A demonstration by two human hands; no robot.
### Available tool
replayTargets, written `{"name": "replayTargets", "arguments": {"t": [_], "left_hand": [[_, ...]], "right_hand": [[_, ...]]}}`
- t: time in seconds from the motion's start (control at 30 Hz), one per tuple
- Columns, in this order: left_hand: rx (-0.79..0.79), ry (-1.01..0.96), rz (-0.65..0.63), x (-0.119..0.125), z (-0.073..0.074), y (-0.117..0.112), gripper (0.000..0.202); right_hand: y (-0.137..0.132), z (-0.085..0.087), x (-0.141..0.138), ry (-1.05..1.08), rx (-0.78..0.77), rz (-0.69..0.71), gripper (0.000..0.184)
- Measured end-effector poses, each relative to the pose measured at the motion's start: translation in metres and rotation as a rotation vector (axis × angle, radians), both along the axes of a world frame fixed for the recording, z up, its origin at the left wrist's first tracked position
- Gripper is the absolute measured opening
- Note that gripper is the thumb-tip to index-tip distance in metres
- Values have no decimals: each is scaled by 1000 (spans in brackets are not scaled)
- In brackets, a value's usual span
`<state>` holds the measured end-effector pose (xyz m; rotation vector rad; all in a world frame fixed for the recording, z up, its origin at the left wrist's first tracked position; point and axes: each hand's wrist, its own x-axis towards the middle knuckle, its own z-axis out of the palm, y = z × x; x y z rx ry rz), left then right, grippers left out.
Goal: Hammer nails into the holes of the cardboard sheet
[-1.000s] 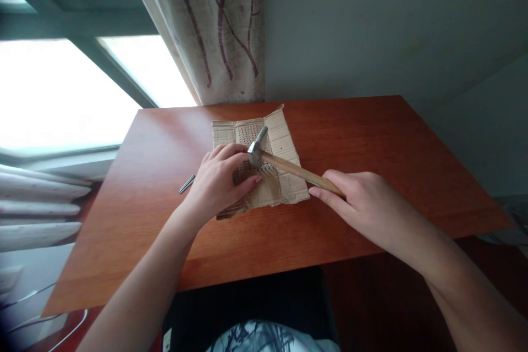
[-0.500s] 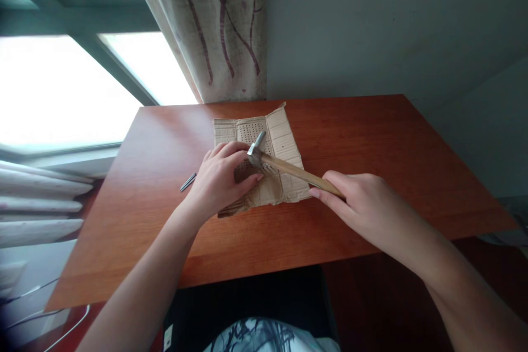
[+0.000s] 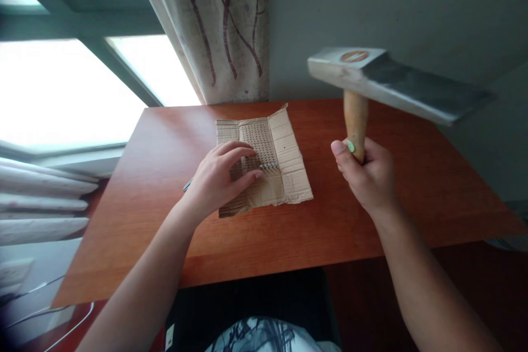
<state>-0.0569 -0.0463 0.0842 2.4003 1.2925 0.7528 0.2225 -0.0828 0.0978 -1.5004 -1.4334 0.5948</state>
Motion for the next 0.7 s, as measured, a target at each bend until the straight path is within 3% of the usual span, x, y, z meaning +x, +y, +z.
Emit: {"name": "replayTargets", "arguments": {"t": [0.07,0.23,0.47,0.7], "left_hand": [[16,-81,28,-7,5,0,24],[10,-117,182,-40,11,-2,23],[-99,-24,464,-93,-15,-11,28],[-209,96,606,-125,-30,-18,32]], "right_hand": [[15,-10,-5,195,57,12,52],[42,-31,-15,287,142,-73,50],[50,-52,-14,322,172,-157,52],[47,-49,-13,248,117,-144,51]]}}
